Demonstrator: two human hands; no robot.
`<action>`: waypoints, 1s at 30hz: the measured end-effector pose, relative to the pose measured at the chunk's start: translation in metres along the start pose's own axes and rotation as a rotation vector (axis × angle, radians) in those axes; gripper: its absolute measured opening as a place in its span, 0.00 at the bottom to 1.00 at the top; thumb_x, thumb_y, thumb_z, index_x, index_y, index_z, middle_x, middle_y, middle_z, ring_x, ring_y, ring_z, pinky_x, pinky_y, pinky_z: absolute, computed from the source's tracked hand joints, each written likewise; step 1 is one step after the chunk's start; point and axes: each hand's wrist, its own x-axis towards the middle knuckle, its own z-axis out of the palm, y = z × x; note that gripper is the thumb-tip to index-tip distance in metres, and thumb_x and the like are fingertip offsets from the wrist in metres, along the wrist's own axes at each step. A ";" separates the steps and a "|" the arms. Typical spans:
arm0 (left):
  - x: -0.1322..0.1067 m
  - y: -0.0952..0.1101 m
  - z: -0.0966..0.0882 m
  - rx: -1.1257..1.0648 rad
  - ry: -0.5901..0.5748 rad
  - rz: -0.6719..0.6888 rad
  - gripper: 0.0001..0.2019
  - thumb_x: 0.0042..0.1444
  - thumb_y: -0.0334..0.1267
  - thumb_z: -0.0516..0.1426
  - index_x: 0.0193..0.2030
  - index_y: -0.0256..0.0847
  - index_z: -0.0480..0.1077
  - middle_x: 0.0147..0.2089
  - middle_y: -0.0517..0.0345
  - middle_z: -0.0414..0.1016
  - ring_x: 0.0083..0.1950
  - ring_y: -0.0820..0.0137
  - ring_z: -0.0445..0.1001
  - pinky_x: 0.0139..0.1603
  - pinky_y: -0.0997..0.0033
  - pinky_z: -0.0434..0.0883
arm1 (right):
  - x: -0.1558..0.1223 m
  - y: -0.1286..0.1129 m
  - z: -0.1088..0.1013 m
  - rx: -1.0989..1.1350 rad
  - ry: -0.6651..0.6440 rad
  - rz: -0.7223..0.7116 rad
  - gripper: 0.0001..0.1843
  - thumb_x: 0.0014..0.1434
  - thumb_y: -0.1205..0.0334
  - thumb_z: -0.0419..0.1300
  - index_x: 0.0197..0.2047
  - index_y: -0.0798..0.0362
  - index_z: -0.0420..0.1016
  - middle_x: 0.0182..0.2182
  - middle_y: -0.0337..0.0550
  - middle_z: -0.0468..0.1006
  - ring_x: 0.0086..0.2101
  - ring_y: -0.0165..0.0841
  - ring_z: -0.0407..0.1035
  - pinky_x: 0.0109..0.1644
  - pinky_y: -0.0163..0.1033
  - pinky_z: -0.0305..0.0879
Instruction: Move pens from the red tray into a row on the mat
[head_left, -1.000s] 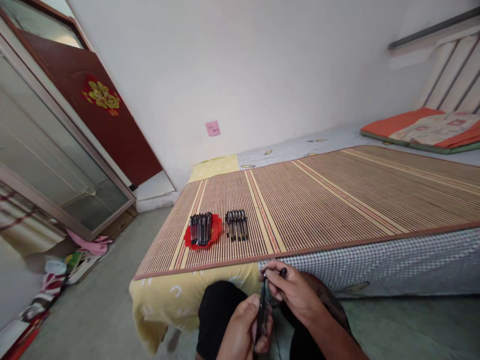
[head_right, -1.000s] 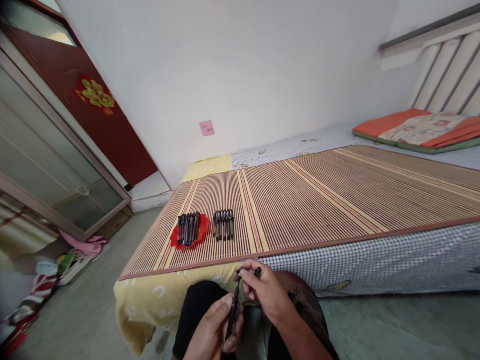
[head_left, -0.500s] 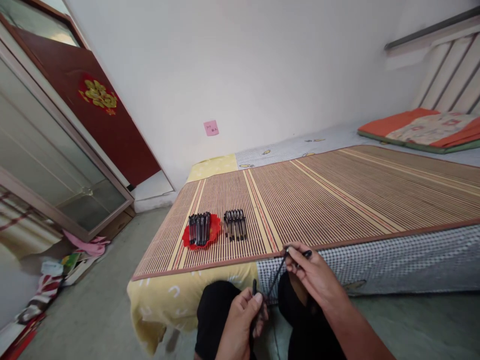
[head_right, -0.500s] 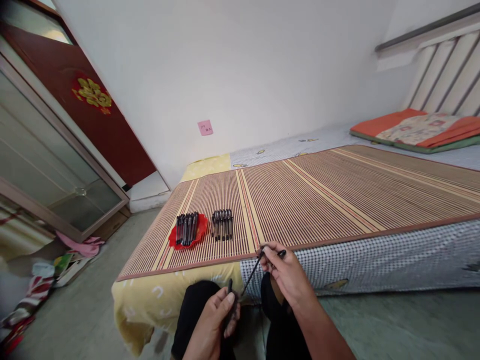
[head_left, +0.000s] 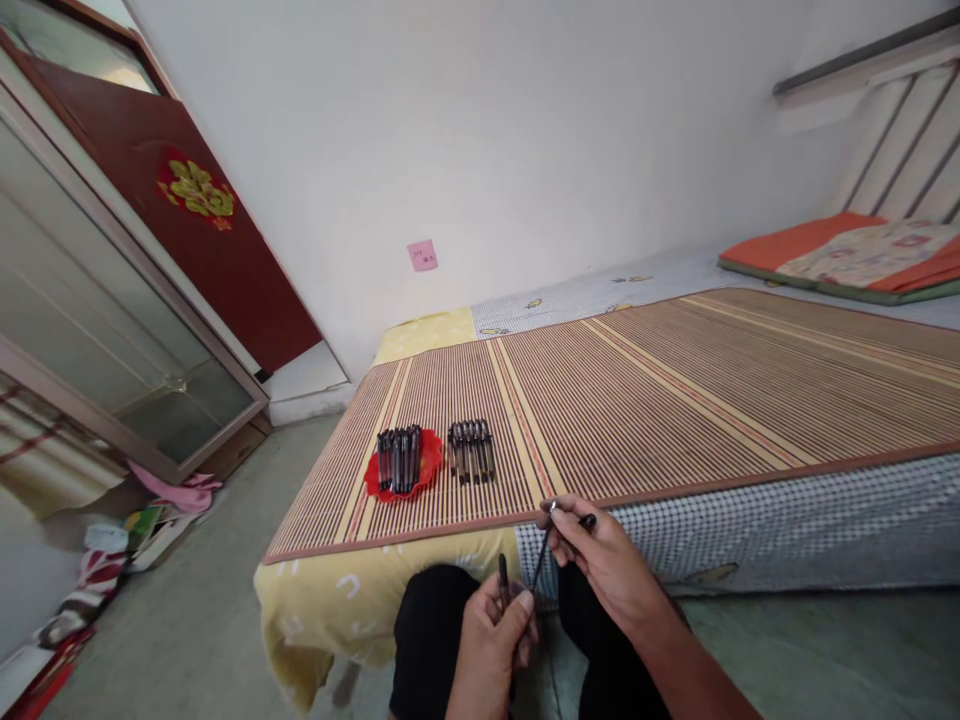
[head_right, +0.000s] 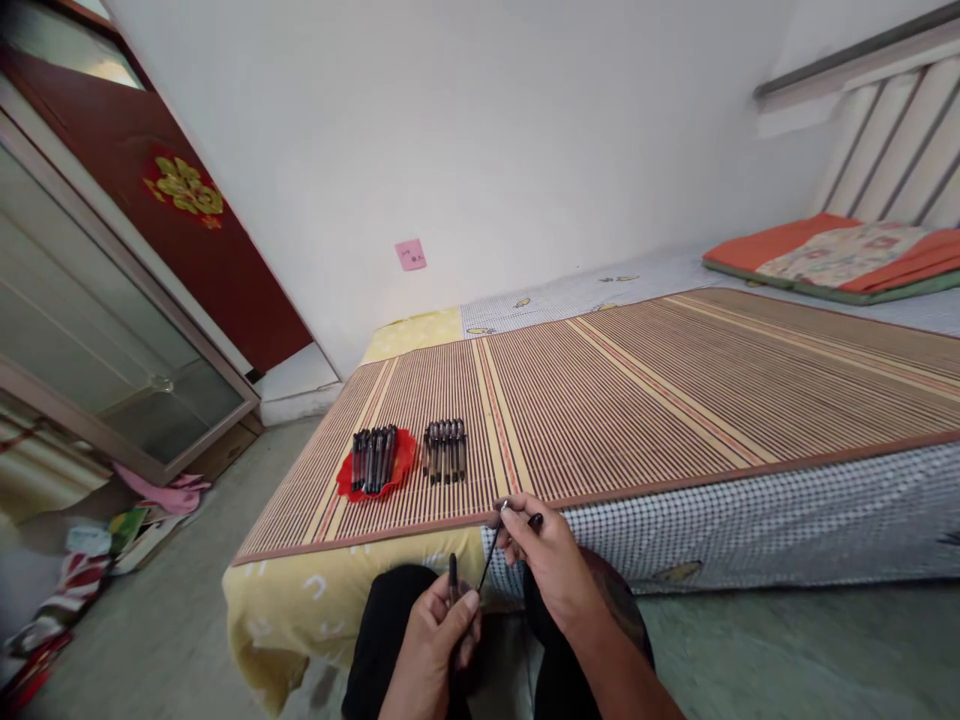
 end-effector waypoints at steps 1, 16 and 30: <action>0.001 0.000 0.001 -0.005 0.016 -0.002 0.27 0.47 0.61 0.66 0.34 0.37 0.67 0.21 0.66 0.65 0.18 0.81 0.55 0.19 0.79 0.51 | 0.002 0.000 0.002 -0.021 0.011 -0.005 0.20 0.52 0.45 0.69 0.35 0.54 0.76 0.23 0.38 0.74 0.22 0.27 0.65 0.25 0.32 0.61; 0.073 0.023 0.003 0.383 0.157 0.293 0.16 0.63 0.50 0.51 0.36 0.39 0.71 0.33 0.55 0.73 0.39 0.63 0.71 0.41 0.67 0.68 | 0.070 0.010 0.029 -0.711 -0.144 -0.119 0.10 0.56 0.54 0.56 0.33 0.52 0.72 0.25 0.38 0.75 0.26 0.32 0.69 0.33 0.37 0.63; 0.100 -0.009 0.010 0.624 0.324 0.622 0.10 0.67 0.35 0.49 0.48 0.42 0.70 0.43 0.50 0.75 0.45 0.63 0.75 0.47 0.64 0.71 | 0.209 0.019 0.006 -1.057 -0.081 -0.085 0.08 0.53 0.62 0.60 0.24 0.53 0.69 0.23 0.37 0.71 0.28 0.32 0.68 0.34 0.34 0.60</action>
